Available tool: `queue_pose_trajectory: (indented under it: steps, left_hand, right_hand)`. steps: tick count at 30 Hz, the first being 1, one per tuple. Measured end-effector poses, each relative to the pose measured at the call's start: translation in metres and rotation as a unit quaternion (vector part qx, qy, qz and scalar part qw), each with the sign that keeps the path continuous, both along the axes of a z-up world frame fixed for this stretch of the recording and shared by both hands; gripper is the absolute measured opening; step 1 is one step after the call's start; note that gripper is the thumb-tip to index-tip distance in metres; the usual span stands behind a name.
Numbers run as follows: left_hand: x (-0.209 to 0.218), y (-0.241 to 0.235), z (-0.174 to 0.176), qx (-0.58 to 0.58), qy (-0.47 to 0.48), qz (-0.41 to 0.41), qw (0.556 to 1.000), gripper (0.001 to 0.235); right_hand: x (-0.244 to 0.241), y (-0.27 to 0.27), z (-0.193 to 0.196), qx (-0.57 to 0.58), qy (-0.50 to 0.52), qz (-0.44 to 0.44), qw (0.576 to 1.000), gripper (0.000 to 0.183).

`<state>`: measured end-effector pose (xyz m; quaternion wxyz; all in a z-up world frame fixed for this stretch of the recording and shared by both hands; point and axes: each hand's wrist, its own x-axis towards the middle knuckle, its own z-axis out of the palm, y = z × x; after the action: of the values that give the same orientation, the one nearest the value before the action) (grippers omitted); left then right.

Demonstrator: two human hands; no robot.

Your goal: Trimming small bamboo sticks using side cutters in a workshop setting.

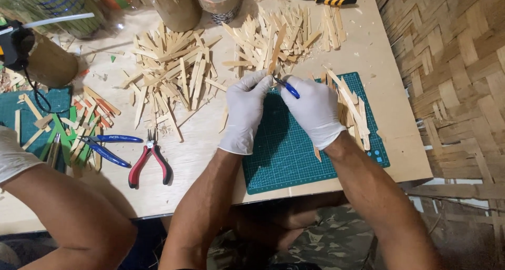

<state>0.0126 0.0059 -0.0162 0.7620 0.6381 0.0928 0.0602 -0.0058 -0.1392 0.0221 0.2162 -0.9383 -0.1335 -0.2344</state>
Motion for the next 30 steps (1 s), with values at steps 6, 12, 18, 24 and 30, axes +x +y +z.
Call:
queue_pose_trajectory:
  steps: [6,12,18,24,30]
  left_hand:
    - [0.003,0.012,-0.001,0.058,-0.025,-0.008,0.998,0.024]
    - [0.001,0.011,0.004,0.106,-0.019,-0.026,0.994,0.018]
    - [0.003,0.012,0.001,0.138,-0.013,-0.032,0.99,0.016]
    - [0.002,0.013,0.003,0.158,-0.015,-0.045,0.986,0.017]
    - [0.002,0.013,-0.005,0.163,-0.013,-0.046,0.985,0.019]
  right_hand:
    - [-0.002,-0.006,0.016,0.057,0.025,0.015,0.998,0.01]
    - [0.004,-0.018,0.01,0.063,0.055,0.025,0.996,0.008]
    - [0.005,-0.02,0.009,0.074,0.061,0.025,0.995,0.008]
    - [0.005,-0.017,0.011,0.084,0.059,0.035,0.994,0.015]
    - [0.012,-0.025,-0.007,0.022,0.063,0.01,0.998,0.021]
